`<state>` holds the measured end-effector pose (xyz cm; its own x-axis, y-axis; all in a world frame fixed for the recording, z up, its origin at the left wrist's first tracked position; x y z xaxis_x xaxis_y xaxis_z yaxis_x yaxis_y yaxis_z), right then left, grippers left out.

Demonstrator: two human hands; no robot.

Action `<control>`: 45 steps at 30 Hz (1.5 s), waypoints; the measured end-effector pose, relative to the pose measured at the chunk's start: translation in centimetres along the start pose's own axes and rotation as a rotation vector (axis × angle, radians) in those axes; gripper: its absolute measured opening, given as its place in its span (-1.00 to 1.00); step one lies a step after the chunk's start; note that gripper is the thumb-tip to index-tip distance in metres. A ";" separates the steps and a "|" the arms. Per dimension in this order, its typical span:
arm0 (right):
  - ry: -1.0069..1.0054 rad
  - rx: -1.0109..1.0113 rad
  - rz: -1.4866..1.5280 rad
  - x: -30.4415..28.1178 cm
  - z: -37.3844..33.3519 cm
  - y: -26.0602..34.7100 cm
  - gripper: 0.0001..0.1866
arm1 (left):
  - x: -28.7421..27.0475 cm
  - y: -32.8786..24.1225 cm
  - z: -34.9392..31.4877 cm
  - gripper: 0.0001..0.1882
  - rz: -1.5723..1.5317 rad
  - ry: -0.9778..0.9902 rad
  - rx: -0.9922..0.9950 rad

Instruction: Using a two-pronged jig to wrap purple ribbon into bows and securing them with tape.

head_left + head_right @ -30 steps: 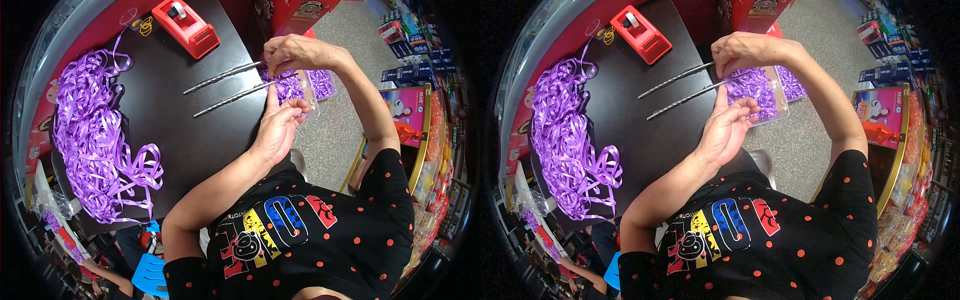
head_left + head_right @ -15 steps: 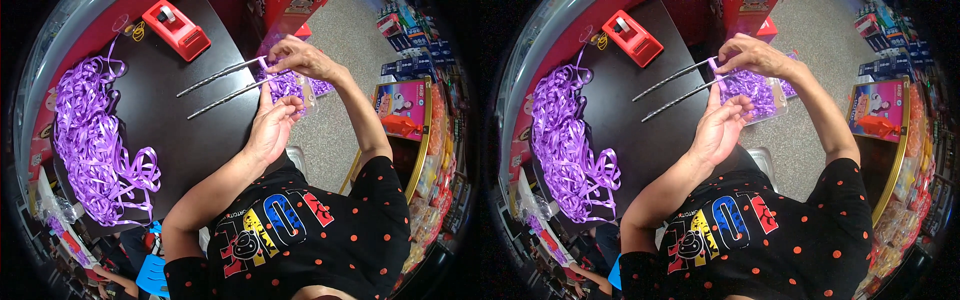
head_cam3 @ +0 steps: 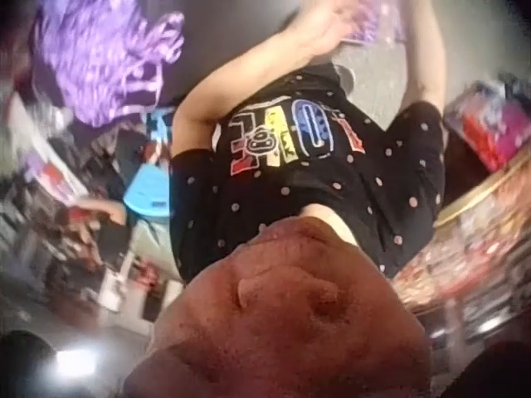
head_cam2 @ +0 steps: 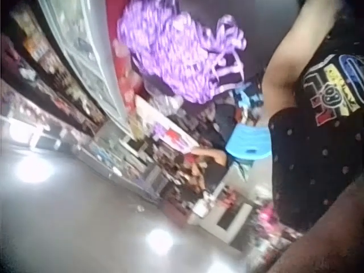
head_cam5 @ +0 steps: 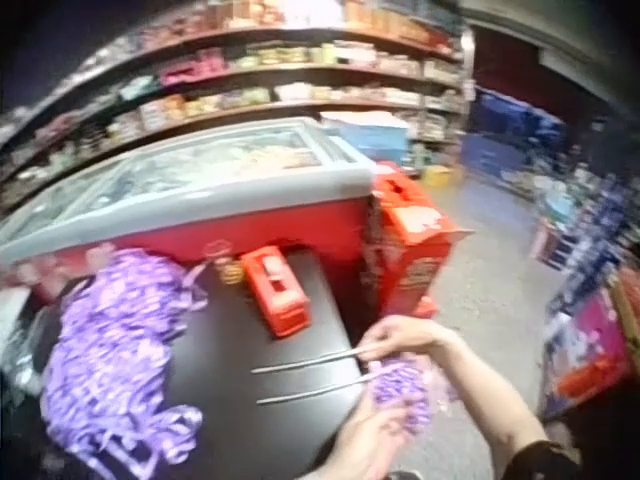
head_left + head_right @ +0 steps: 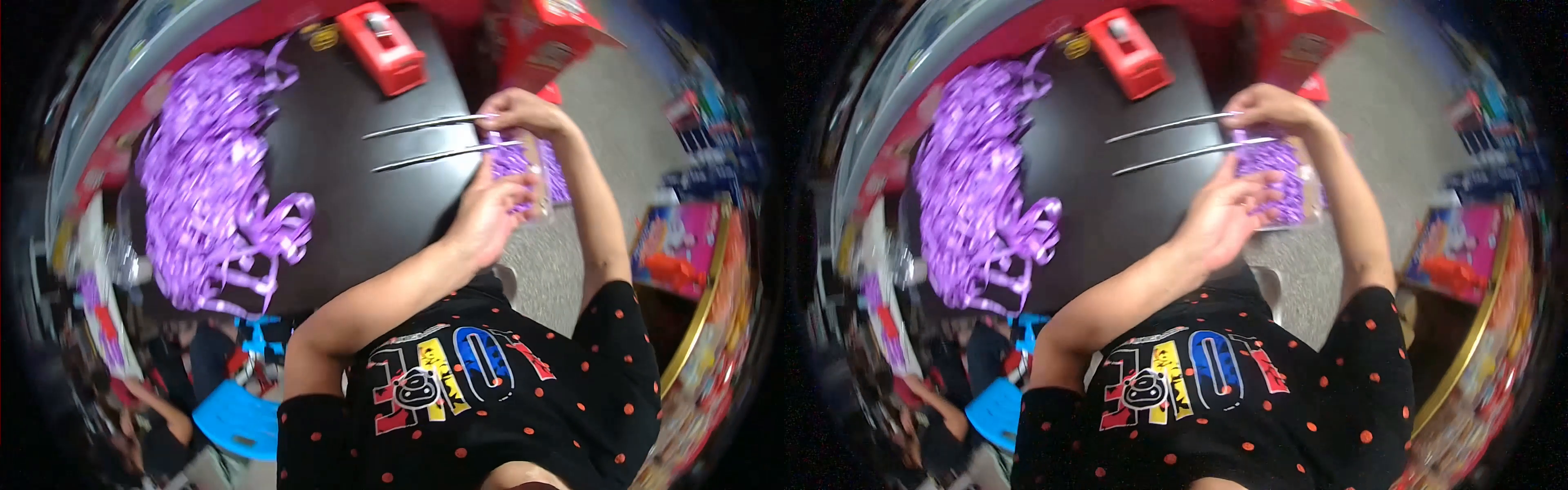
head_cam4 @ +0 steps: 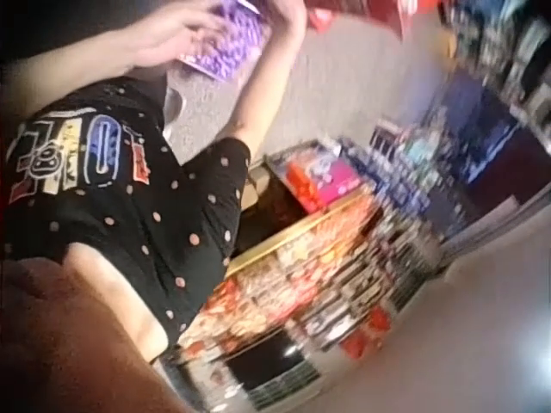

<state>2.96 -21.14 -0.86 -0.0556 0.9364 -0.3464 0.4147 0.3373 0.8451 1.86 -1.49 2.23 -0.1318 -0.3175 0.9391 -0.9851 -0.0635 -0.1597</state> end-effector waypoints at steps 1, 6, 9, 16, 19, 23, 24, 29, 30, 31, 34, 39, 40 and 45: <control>-0.028 -0.010 -0.015 -0.3 -0.4 -0.4 -0.69 | 0.5 -0.1 -0.7 -0.36 0.011 -0.003 0.002; -0.139 0.134 -0.091 -3.1 -3.6 -2.9 -0.71 | -0.2 -4.3 -8.1 -0.40 0.203 0.113 0.082; -0.330 0.182 0.028 -2.8 -5.9 -4.7 -0.68 | -0.4 -10.1 -15.5 -0.67 1.330 -0.116 0.774; -0.810 0.168 -0.334 -1.4 -8.4 -11.0 -0.49 | -5.6 -18.1 -22.4 -0.73 1.929 -0.998 1.278; -1.110 -0.003 -0.119 0.1 -9.7 -5.0 -0.58 | -5.7 -18.5 -21.6 -0.65 2.042 -1.071 1.219; -1.233 -0.222 -0.113 5.2 -10.6 4.6 -0.72 | -6.3 -16.2 -17.7 -0.68 1.947 -0.503 1.102; -1.225 -0.259 -0.073 6.4 -10.4 5.7 -0.75 | -6.1 -15.8 -17.4 -0.68 1.942 -0.499 1.103; -1.123 -0.313 -0.148 9.3 -8.8 8.6 -0.79 | -5.2 -17.3 -19.2 -0.82 1.820 -0.506 1.288; -1.045 -0.292 -0.129 9.8 -8.1 9.2 -0.80 | -5.3 -18.1 -20.0 -0.84 1.776 -0.578 1.283; -0.969 -0.270 -0.109 10.1 -7.4 9.8 -0.81 | -5.4 -19.0 -20.4 -0.84 1.753 -0.615 1.288; -0.854 -0.324 -0.272 11.5 -5.1 11.9 -0.84 | -5.1 -21.5 -20.3 -0.85 1.876 -0.629 1.229; -0.739 -0.447 -0.480 15.1 -3.8 15.6 -0.84 | -4.1 -24.3 -16.0 -0.86 2.130 -0.512 1.248; -0.730 -0.450 -0.490 15.4 -3.8 15.6 -0.85 | -3.9 -24.4 -15.0 -0.85 2.282 -0.575 1.175; -0.784 -0.479 -0.496 15.7 -4.8 15.5 -0.83 | -5.1 -25.6 -13.9 -0.87 2.302 -0.532 1.153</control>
<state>4.13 -0.78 8.80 0.5549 0.4148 -0.7211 0.0937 0.8301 0.5496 26.26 14.92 5.76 -0.1017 -0.6280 -0.7715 0.8485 0.3501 -0.3968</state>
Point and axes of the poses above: each hand's wrist, its own z-axis towards the middle knuckle, its own x-axis out of the palm, y = z × x, the point moved 4 cm from there along z, towards the middle knuckle, and after that the axes turned 11 degrees about -z, right-handed, at the moved point
